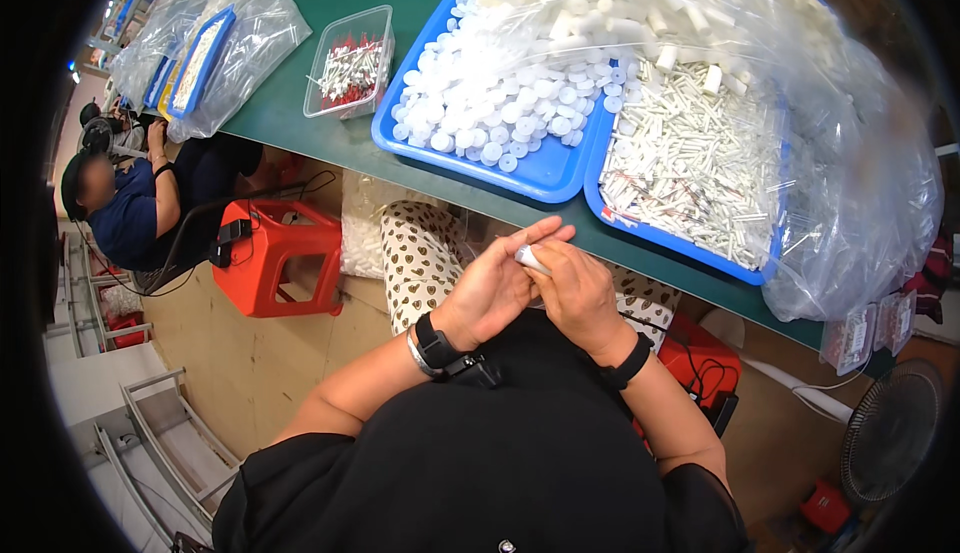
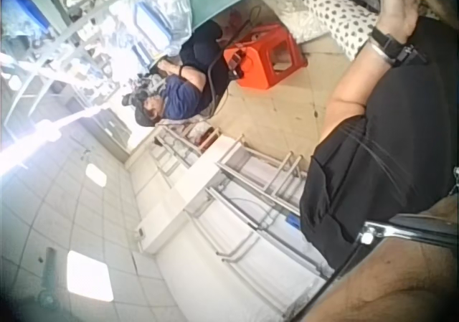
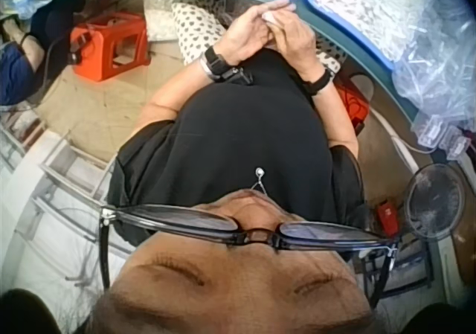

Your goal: The person sits at a green workbench and repeatedly assembles small white plastic components. They pick a cylindrical piece and a cap from blue trays, fit them together by hand, and place the finished unit into a clear plastic bag.

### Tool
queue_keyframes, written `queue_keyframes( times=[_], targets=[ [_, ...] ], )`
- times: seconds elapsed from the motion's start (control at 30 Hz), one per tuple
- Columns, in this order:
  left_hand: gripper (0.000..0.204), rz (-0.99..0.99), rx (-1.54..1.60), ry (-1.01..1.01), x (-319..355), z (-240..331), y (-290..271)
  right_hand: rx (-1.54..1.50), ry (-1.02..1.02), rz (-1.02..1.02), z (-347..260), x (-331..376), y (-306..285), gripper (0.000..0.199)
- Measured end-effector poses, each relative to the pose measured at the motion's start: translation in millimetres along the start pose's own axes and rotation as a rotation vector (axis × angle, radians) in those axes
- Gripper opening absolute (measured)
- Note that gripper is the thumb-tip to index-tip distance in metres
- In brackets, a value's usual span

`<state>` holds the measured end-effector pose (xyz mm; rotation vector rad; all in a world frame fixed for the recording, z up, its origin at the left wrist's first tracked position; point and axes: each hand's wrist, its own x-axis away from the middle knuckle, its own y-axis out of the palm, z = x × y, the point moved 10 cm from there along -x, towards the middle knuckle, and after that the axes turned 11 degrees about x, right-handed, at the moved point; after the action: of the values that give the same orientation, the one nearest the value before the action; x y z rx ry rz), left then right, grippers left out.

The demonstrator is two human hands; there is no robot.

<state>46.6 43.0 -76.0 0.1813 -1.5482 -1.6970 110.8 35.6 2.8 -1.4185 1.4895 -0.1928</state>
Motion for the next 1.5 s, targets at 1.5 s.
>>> queue_keyframes(
  times=[1.5],
  targets=[
    [0.012,0.025,-1.855,0.973,-66.7,113.2,99.4,0.403,0.244,0.126,80.9,-55.0,-123.9,0.011]
  ],
)
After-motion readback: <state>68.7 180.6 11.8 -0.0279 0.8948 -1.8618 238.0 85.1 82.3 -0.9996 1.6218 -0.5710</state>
